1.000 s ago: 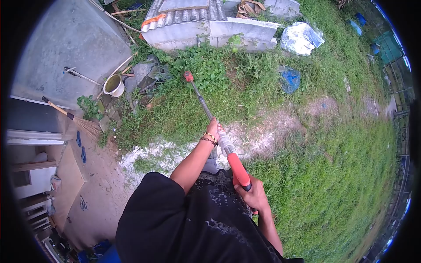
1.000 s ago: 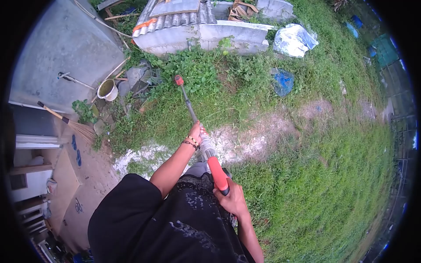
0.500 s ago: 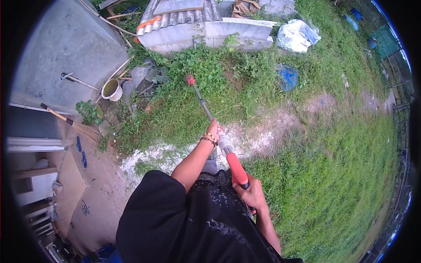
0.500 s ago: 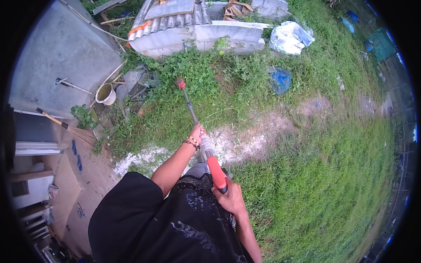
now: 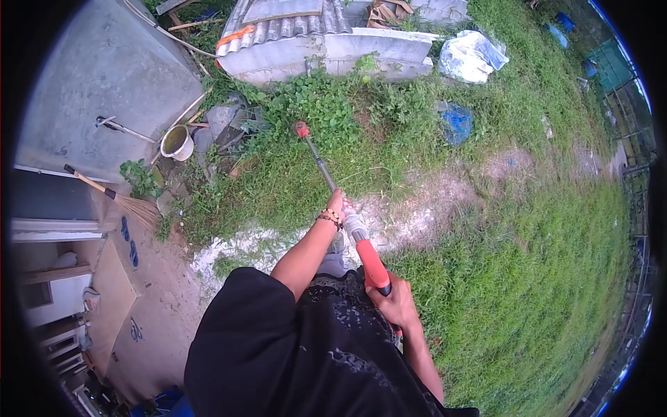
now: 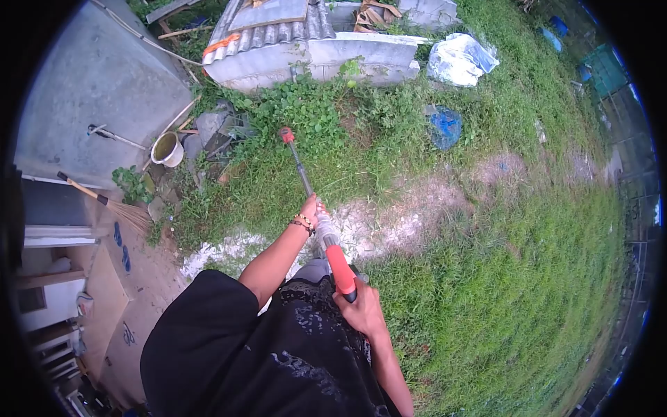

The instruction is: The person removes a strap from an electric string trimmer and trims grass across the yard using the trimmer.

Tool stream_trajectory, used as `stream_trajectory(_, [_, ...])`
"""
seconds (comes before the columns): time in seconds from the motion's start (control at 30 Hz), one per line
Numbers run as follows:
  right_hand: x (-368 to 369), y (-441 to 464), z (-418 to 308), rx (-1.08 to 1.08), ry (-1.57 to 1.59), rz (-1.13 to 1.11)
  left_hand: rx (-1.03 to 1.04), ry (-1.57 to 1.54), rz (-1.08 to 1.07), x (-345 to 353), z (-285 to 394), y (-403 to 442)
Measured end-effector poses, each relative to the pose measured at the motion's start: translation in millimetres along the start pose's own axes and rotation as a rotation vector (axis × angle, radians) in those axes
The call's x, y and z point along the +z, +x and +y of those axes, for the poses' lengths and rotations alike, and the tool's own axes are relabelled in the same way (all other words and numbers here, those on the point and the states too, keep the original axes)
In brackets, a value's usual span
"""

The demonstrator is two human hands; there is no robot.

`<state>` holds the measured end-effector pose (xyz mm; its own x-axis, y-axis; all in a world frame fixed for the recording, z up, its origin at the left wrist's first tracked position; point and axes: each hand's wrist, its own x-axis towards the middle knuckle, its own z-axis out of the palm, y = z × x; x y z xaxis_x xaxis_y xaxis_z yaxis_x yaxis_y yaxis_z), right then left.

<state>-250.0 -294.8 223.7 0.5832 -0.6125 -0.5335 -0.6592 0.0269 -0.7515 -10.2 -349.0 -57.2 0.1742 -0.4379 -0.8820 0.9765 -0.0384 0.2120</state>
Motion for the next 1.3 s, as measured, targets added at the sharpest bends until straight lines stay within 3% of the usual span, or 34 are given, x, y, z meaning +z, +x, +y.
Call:
stream_trajectory(0.83, [5,-9,14,0.034,-0.019,0.112,-0.168,-0.051,-0.032,20,-32,7])
stream_trajectory(0.93, [7,-6,19,0.022,-0.051,0.133,-0.091,0.108,0.038,16,-32,15])
stream_trajectory(1.3, [10,1,21,-0.037,-0.01,0.136,-0.079,0.081,0.047,-6,-24,25])
